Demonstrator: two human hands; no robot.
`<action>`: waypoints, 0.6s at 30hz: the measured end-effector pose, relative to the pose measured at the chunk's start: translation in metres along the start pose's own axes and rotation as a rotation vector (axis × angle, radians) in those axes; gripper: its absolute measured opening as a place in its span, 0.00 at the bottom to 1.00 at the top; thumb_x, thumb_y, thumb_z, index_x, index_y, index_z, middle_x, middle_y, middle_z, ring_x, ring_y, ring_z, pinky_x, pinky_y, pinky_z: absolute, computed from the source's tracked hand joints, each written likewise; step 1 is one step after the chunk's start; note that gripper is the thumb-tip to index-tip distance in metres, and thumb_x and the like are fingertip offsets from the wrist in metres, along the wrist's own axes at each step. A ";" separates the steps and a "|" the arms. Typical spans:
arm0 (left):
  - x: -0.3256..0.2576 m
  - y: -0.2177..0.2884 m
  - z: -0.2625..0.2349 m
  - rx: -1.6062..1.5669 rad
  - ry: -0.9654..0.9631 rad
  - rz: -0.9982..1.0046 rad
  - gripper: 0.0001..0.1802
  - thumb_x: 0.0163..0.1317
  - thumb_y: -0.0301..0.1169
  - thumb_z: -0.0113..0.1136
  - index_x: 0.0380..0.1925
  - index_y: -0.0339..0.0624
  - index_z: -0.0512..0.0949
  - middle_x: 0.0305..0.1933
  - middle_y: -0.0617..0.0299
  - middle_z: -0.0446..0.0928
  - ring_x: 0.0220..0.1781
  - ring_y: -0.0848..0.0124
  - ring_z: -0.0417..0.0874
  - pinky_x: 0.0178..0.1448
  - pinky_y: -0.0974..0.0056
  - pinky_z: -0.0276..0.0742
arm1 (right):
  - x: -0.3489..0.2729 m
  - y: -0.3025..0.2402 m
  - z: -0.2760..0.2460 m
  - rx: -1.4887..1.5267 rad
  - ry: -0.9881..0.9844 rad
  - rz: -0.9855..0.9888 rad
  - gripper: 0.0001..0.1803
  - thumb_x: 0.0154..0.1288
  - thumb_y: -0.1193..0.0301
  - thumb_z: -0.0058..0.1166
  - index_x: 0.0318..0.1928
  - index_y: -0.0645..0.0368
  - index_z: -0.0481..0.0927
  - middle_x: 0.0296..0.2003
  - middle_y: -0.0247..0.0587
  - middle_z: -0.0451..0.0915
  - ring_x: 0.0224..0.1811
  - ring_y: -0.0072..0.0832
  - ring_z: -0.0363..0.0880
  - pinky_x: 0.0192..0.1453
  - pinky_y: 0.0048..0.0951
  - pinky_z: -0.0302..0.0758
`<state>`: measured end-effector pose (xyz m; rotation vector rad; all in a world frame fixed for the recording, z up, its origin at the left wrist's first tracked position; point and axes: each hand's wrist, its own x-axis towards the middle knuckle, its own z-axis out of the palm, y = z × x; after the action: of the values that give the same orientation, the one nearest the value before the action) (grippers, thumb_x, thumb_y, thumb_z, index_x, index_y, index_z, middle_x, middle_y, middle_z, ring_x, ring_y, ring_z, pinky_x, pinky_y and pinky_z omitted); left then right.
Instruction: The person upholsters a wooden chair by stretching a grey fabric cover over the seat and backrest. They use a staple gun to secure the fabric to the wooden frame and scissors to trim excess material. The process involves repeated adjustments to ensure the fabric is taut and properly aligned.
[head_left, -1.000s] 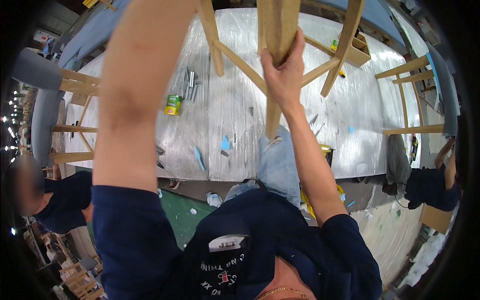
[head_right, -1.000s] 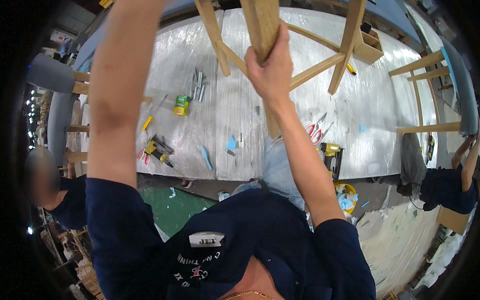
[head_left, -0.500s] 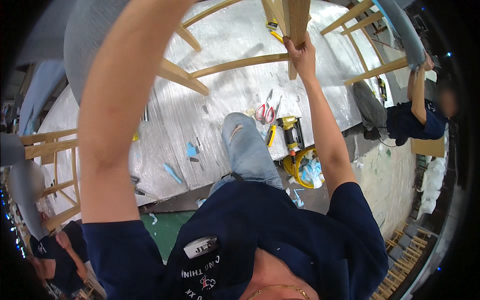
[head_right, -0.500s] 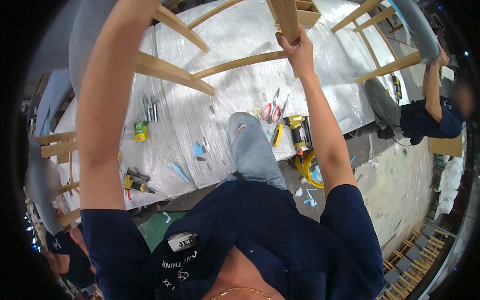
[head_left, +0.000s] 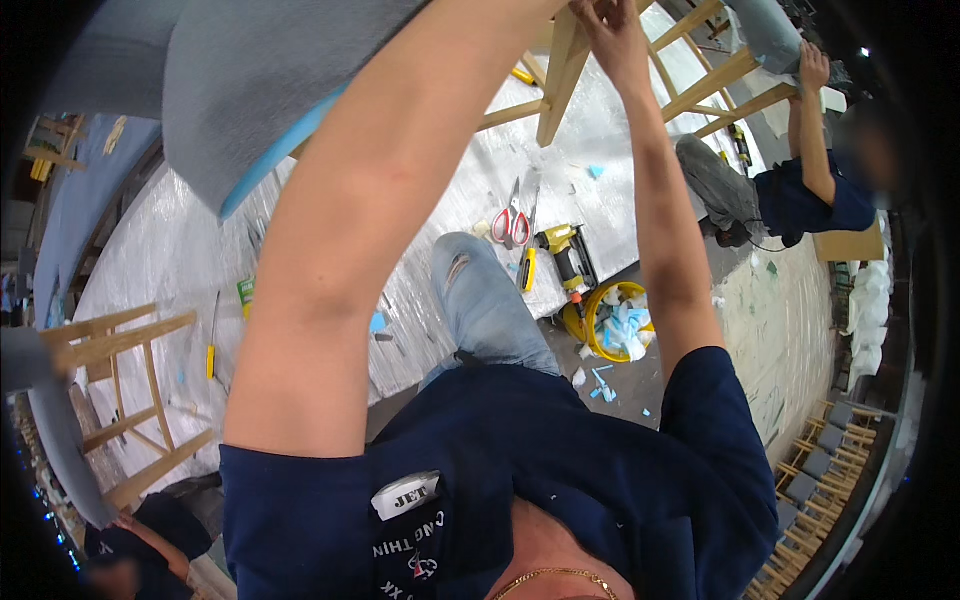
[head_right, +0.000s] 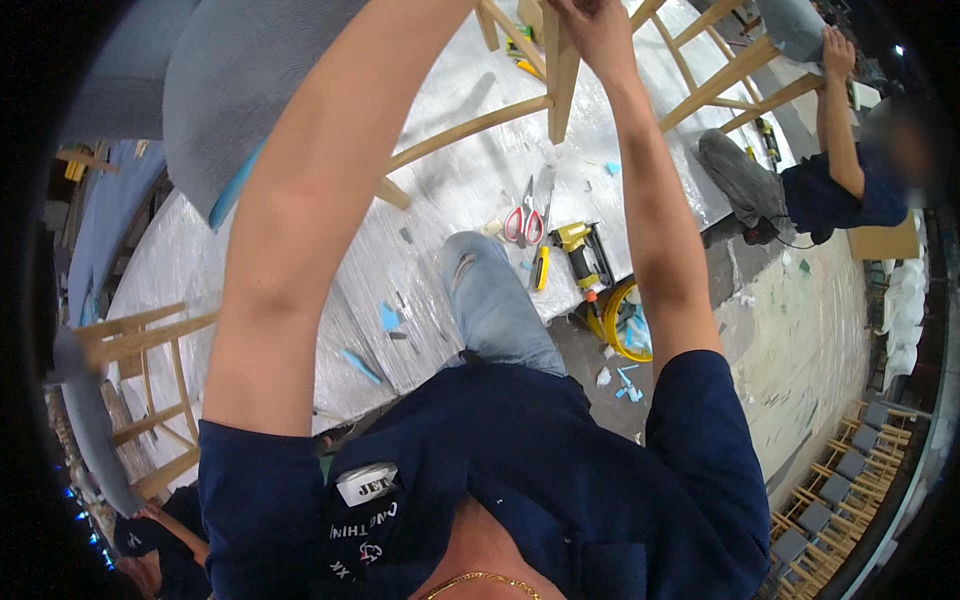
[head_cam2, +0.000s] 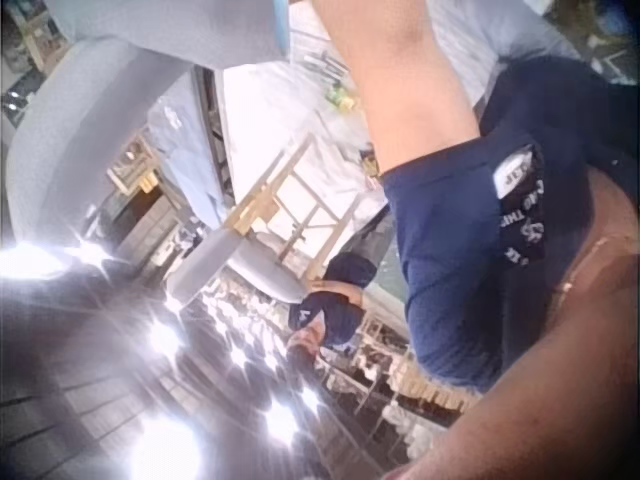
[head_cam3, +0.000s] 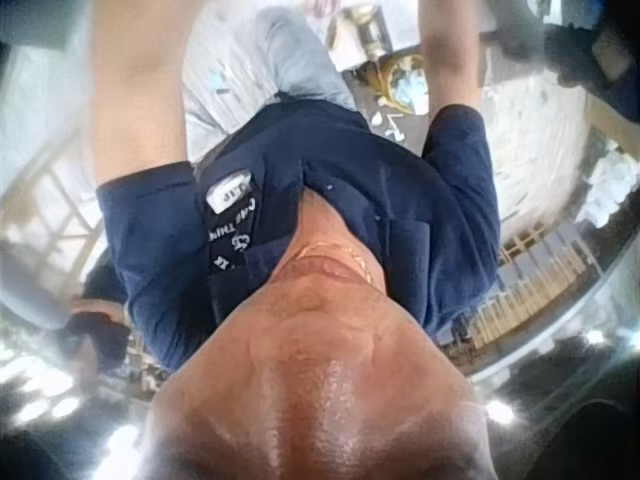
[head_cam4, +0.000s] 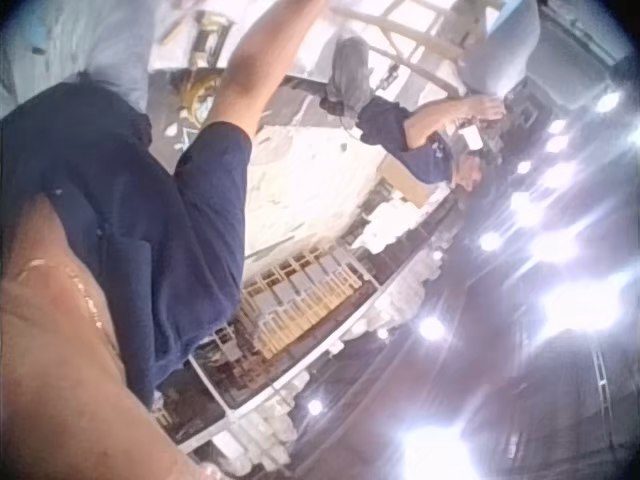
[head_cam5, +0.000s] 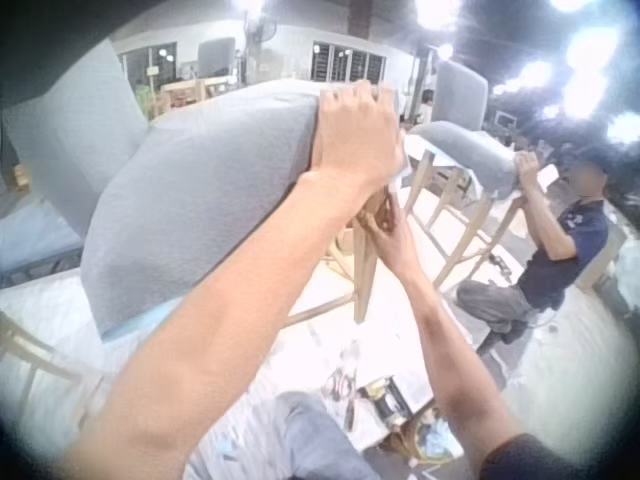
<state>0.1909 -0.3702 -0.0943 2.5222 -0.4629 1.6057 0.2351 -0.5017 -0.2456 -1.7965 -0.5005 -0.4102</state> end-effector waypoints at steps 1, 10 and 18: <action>0.006 0.002 0.007 -0.051 -0.141 -0.030 0.23 0.62 0.45 0.60 0.47 0.37 0.80 0.47 0.46 0.83 0.52 0.54 0.84 0.58 0.51 0.75 | -0.003 0.004 0.003 -0.022 0.101 -0.128 0.25 0.68 0.67 0.60 0.62 0.63 0.72 0.48 0.48 0.85 0.47 0.40 0.85 0.52 0.40 0.78; -0.014 0.010 0.018 -0.114 -0.696 0.023 0.41 0.58 0.56 0.64 0.67 0.45 0.70 0.68 0.49 0.71 0.72 0.55 0.68 0.72 0.42 0.62 | -0.022 0.075 -0.129 -0.607 -0.109 0.194 0.35 0.63 0.65 0.61 0.70 0.58 0.67 0.51 0.53 0.84 0.55 0.38 0.83 0.61 0.33 0.75; -0.024 -0.009 0.032 0.026 -0.500 0.138 0.46 0.57 0.65 0.61 0.71 0.54 0.65 0.73 0.51 0.66 0.74 0.57 0.67 0.76 0.50 0.62 | 0.066 -0.081 -0.191 -0.704 0.402 -0.271 0.20 0.70 0.58 0.54 0.52 0.59 0.83 0.47 0.45 0.86 0.47 0.39 0.85 0.51 0.37 0.79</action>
<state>0.2123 -0.3654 -0.1289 2.9625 -0.6785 0.9992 0.2433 -0.6582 -0.0938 -2.2332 -0.3291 -1.2269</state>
